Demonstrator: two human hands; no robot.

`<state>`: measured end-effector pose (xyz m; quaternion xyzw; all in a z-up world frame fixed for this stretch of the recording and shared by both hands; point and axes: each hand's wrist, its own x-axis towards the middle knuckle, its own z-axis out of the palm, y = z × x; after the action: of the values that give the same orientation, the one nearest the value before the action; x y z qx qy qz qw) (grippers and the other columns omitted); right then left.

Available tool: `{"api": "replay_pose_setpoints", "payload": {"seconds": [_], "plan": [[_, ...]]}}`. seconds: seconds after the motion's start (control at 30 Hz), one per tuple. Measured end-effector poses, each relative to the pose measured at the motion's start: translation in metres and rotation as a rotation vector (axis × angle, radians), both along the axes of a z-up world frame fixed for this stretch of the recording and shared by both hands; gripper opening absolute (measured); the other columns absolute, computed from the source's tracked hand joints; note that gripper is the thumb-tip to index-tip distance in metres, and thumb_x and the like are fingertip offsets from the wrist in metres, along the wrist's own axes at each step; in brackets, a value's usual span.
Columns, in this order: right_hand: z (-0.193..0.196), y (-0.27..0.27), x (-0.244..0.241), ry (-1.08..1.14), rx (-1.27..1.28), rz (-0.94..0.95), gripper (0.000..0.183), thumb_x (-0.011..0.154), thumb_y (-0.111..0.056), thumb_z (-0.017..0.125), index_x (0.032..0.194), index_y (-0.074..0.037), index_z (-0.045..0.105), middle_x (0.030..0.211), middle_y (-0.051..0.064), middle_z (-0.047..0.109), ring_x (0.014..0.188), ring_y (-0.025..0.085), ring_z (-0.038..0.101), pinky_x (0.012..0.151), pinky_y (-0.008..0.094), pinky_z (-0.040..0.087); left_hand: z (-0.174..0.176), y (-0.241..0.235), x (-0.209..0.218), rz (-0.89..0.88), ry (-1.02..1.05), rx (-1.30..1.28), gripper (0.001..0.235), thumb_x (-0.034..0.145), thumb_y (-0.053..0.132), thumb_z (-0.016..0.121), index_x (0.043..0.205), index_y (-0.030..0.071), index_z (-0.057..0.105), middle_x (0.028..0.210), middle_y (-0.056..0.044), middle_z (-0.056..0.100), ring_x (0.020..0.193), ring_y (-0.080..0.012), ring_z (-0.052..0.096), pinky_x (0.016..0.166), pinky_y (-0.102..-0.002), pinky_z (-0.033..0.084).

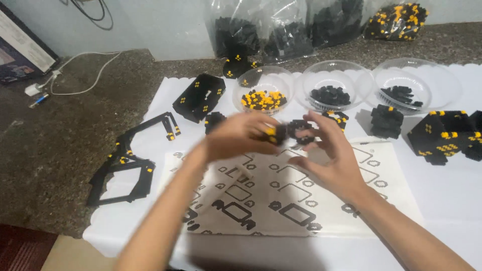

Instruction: The person assembles small black and yellow interlocking blocks into various shapes on a table. They follow a printed instruction sheet, picking up pieces from clear bowls and snapping them together by hand to form structures.

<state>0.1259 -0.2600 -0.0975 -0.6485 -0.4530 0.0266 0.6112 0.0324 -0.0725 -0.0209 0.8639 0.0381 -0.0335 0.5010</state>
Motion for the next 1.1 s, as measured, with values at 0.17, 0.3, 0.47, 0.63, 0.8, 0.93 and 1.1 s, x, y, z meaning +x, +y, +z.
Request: {"api": "replay_pose_setpoints", "payload": {"seconds": [0.17, 0.3, 0.47, 0.63, 0.8, 0.93, 1.1], "plan": [[-0.007, -0.004, 0.007, -0.208, -0.025, -0.054, 0.054, 0.064, -0.005, 0.079, 0.115, -0.003, 0.062, 0.115, 0.017, 0.06, 0.099, 0.031, 0.064, 0.076, 0.037, 0.057, -0.031, -0.022, 0.007, -0.029, -0.099, -0.048, 0.05, 0.073, 0.025, 0.078, 0.118, 0.009, 0.064, 0.105, -0.017, 0.068, 0.105, -0.0325, 0.063, 0.09, -0.043, 0.051], [-0.005, -0.002, 0.008, -0.202, 0.039, -0.06, 0.033, 0.069, -0.004, 0.076, 0.101, 0.0, 0.069, 0.1, 0.017, 0.068, 0.089, 0.03, 0.07, 0.071, 0.036, 0.06, -0.036, -0.022, 0.006, 0.023, -0.066, -0.141, 0.057, 0.076, 0.03, 0.074, 0.127, 0.008, 0.058, 0.118, -0.019, 0.064, 0.113, -0.0359, 0.06, 0.093, -0.043, 0.05], [0.0, -0.003, 0.009, -0.208, 0.029, -0.101, 0.034, 0.067, -0.003, 0.077, 0.1, -0.001, 0.069, 0.098, 0.016, 0.068, 0.088, 0.029, 0.069, 0.073, 0.035, 0.06, -0.054, -0.018, 0.012, -0.007, -0.137, -0.273, 0.062, 0.079, 0.032, 0.072, 0.132, 0.008, 0.052, 0.124, -0.018, 0.06, 0.118, -0.0348, 0.057, 0.098, -0.044, 0.047], [0.004, 0.0, 0.002, -0.14, 0.022, -0.12, 0.036, 0.065, 0.002, 0.077, 0.1, 0.003, 0.068, 0.098, 0.019, 0.067, 0.095, 0.034, 0.068, 0.079, 0.04, 0.058, -0.063, -0.015, 0.008, -0.047, -0.217, -0.341, 0.052, 0.084, 0.023, 0.069, 0.131, 0.008, 0.052, 0.123, -0.018, 0.06, 0.118, -0.032, 0.057, 0.1, -0.042, 0.046], [0.0, 0.001, 0.0, -0.083, 0.018, -0.168, 0.041, 0.065, 0.005, 0.076, 0.105, 0.001, 0.066, 0.101, 0.018, 0.066, 0.099, 0.036, 0.065, 0.081, 0.045, 0.057, -0.071, -0.017, 0.008, 0.011, -0.244, -0.39, 0.047, 0.085, 0.021, 0.069, 0.127, 0.006, 0.055, 0.118, -0.019, 0.062, 0.114, -0.0314, 0.06, 0.099, -0.042, 0.046], [0.0, -0.001, -0.001, -0.086, 0.008, -0.21, 0.041, 0.065, 0.006, 0.076, 0.105, 0.003, 0.065, 0.1, 0.02, 0.065, 0.1, 0.039, 0.064, 0.08, 0.047, 0.056, -0.075, -0.02, 0.01, 0.034, -0.253, -0.391, 0.046, 0.083, 0.019, 0.071, 0.124, 0.005, 0.057, 0.116, -0.019, 0.063, 0.112, -0.0322, 0.061, 0.098, -0.043, 0.047], [-0.007, -0.001, 0.003, -0.112, 0.024, -0.196, 0.035, 0.066, 0.005, 0.076, 0.1, 0.001, 0.069, 0.097, 0.017, 0.066, 0.098, 0.033, 0.066, 0.08, 0.04, 0.057, -0.079, -0.018, 0.009, 0.009, -0.232, -0.367, 0.041, 0.086, 0.022, 0.067, 0.124, 0.007, 0.059, 0.113, -0.015, 0.066, 0.109, -0.026, 0.063, 0.097, -0.04, 0.048]]}}
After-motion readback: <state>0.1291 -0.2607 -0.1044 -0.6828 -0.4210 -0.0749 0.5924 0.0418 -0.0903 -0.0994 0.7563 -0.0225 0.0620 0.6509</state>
